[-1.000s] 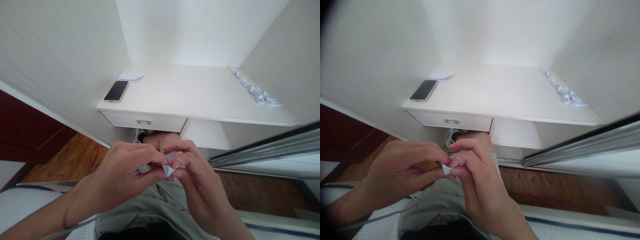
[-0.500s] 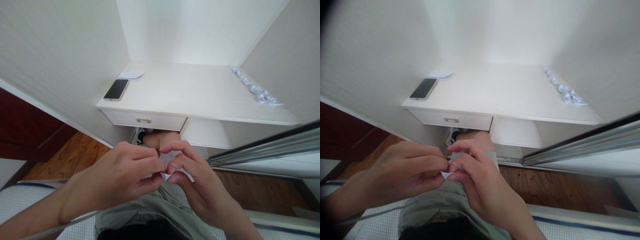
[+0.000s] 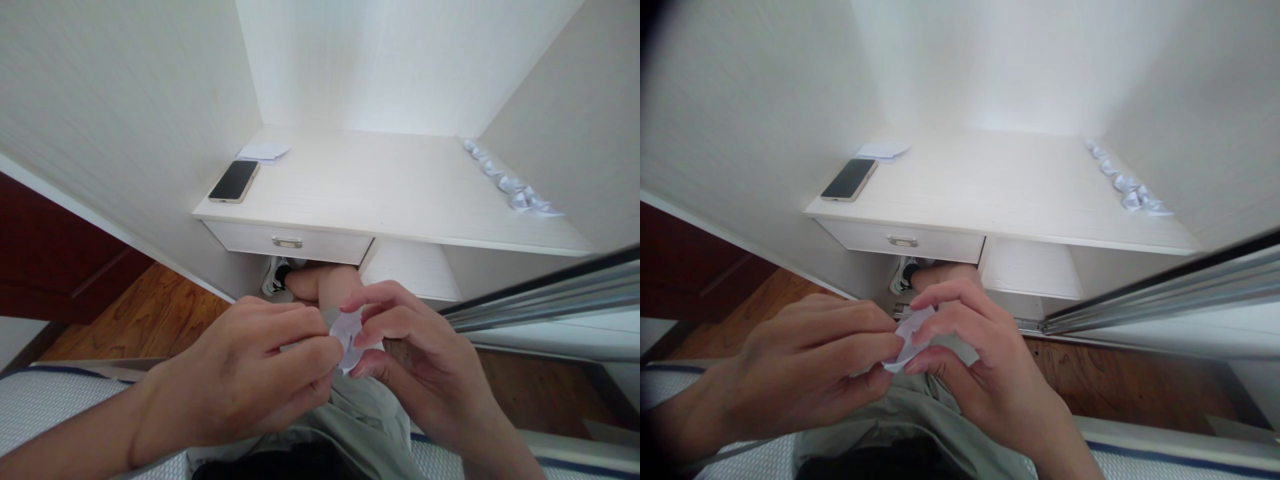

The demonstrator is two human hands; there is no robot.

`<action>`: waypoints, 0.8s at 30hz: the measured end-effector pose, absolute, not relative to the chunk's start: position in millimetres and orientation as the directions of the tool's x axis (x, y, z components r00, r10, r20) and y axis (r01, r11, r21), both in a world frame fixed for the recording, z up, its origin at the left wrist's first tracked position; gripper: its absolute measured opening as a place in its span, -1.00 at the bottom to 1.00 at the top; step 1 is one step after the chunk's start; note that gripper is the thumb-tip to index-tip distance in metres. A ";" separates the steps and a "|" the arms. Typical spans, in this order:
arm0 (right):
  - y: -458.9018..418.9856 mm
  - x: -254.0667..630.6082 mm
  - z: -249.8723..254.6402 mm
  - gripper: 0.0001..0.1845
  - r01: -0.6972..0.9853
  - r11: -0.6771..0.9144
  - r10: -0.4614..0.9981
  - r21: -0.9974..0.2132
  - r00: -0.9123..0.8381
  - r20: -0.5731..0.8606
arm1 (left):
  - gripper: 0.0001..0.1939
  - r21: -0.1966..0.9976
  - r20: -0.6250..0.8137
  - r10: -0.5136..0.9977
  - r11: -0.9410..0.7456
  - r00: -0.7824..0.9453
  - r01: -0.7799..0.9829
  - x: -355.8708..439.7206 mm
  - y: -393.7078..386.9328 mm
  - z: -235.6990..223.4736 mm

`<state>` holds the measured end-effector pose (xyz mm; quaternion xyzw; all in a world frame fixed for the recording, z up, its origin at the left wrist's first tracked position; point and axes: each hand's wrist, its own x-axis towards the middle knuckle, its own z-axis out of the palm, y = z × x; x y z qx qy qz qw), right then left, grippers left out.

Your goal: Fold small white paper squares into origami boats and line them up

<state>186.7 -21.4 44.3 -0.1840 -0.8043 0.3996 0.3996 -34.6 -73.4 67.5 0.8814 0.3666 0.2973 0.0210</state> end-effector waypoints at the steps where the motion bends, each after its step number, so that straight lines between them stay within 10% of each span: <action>1: -21.1 186.6 44.0 -0.85 -0.031 0.618 0.620 -0.785 -0.594 0.512 | -0.92 0.247 0.514 0.649 -0.738 0.560 0.628 -34.7 -72.9 68.1; 24: -13.7 197.0 29.3 -0.93 -0.163 0.403 0.741 -0.901 -0.520 0.426 | -0.82 0.403 0.490 0.674 -0.737 0.553 0.543 -18.7 -45.2 66.2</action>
